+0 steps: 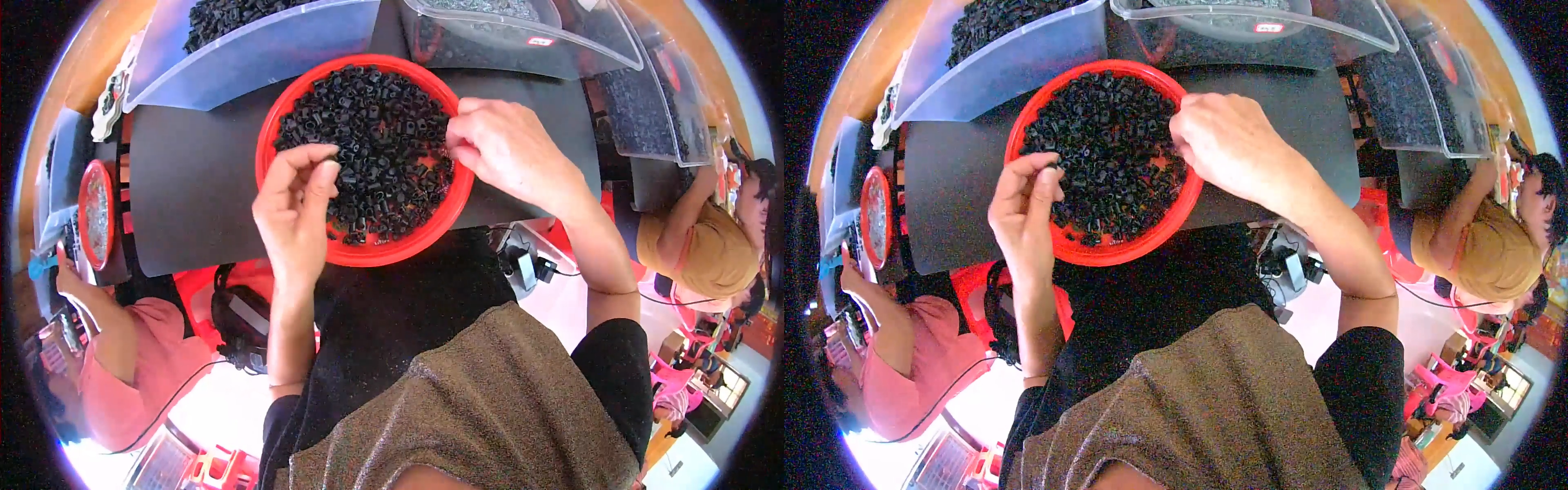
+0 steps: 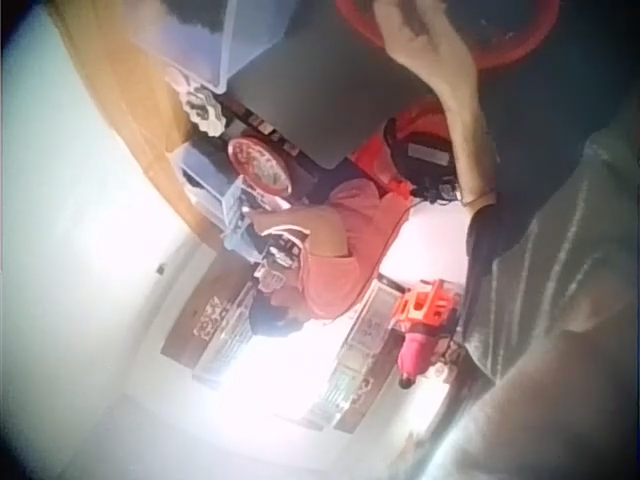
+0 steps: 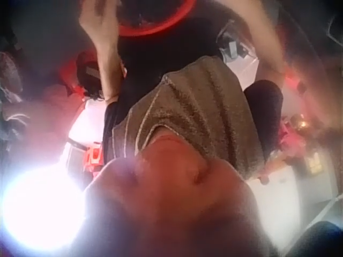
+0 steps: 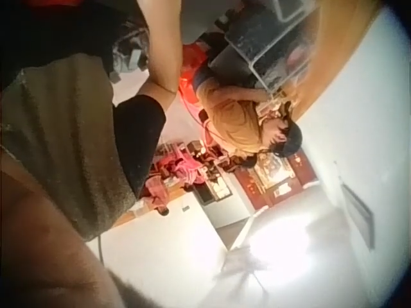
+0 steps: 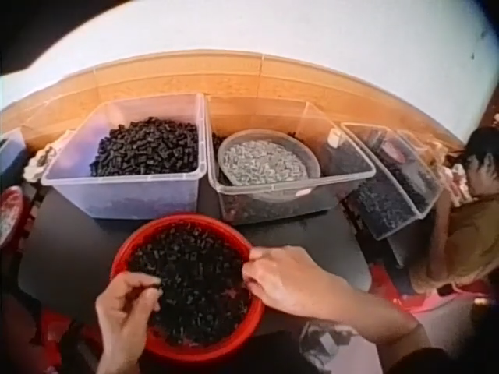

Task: The person assembles small black plastic components by hand, transfers plastic parts from a storage container into a red tray, and resumes assembling the components by hand.

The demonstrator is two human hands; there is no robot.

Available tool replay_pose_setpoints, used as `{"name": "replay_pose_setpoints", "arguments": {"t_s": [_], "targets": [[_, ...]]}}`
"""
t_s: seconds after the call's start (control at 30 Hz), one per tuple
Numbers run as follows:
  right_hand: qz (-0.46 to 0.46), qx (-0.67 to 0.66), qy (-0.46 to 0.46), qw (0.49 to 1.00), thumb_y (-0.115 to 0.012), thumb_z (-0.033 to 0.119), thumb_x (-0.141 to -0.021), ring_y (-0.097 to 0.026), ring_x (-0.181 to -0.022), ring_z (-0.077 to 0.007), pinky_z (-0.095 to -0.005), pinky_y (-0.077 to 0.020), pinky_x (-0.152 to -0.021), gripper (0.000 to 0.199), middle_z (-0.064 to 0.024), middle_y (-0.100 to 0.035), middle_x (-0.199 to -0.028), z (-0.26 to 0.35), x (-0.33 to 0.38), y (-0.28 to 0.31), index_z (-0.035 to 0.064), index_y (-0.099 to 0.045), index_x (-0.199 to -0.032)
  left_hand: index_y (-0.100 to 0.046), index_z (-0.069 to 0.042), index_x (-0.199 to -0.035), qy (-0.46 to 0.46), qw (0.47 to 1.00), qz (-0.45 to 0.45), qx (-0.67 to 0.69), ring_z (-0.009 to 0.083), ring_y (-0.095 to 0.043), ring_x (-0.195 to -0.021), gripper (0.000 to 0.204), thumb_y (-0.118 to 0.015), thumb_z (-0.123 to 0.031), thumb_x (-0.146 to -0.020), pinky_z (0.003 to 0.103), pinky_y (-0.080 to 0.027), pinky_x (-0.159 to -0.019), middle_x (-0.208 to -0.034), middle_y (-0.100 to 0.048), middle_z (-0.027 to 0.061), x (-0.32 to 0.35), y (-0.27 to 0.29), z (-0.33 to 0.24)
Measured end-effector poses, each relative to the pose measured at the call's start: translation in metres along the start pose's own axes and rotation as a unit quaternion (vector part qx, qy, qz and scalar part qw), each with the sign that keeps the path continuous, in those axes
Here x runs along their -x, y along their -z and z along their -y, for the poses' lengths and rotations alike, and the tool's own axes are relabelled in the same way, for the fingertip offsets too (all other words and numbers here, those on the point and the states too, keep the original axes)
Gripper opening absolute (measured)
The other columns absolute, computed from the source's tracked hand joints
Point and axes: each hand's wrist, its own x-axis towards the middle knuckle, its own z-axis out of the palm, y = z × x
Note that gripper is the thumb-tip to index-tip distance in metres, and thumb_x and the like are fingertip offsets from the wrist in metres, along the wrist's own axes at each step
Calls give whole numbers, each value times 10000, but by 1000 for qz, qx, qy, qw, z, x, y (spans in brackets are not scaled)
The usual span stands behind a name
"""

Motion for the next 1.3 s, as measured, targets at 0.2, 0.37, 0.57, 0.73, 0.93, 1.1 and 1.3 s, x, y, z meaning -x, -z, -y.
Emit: {"name": "replay_pose_setpoints", "arguments": {"t_s": [0.2, 0.37, 0.57, 0.73, 0.93, 1.1, 1.3], "targets": [[12, 77, 1, 997, -665, 67, -741, -625, -745, -348, -461, -504, -635, 100, -127, -575, -798, 8, -2, -18, 9, -597, -697, -654, -12, -1064, 15, 1000, 0, 15, 42, -519, -726, 137, -636, -31, -929, 186, -429, -663, -872, -589, -21, 13, -6, 12], [21, 63, 10, 998, -662, 65, -720, -622, -732, -368, -475, -500, -619, 98, -139, -584, -811, 7, -4, -20, -1, -589, -725, -653, -9, -1064, 5, 1000, -6, 29, 44, -520, -719, 137, -636, -39, -932, 191, -435, -655, -879, -592, -15, 13, -3, 16], [26, 12, 16, 999, -689, 97, -700, -648, -752, -379, -471, -516, -617, 174, -194, -615, -810, 7, -4, -18, -30, -591, -768, -651, -10, -1065, -9, 999, -2, 43, 42, -521, -724, 136, -638, -49, -935, 195, -438, -658, -878, -597, -17, 14, -2, 17], [-10, -142, -43, 989, -690, 89, -723, -661, -750, -353, -445, -520, -611, 155, -176, -638, -791, 17, -7, -4, 3, -589, -802, -652, -13, -1045, 11, 999, 14, 49, 34, -510, -723, 115, -639, -50, -936, 194, -435, -661, -871, -602, -23, 16, -6, 8], [-41, -216, -17, 975, -676, 81, -788, -642, -720, -340, -410, -510, -614, 132, -146, -615, -781, 34, -1, 4, 44, -560, -838, -689, -15, -1053, -39, 996, 54, -60, 89, -612, -770, 154, -655, -58, -909, 258, -488, -675, -870, -676, 12, 8, -33, 1], [-101, -143, 61, 983, -683, -2, -776, -660, -710, -293, -371, -525, -618, 197, -118, -628, -807, 43, 4, 0, 60, -605, -946, -688, -7, -938, -141, 982, 45, -117, 300, -678, -798, 106, -676, -47, -841, 367, -525, -692, -859, -670, 156, 4, -46, 0], [-112, -215, -26, 970, -694, -49, -817, -713, -792, -152, -272, -544, -686, 272, -83, -715, -902, 54, 7, -1, 44, -605, -1057, -665, 12, -912, -157, 985, 36, -65, 325, -662, -770, 95, -672, -47, -839, 378, -514, -668, -834, -651, 162, 10, -37, -4]]}}
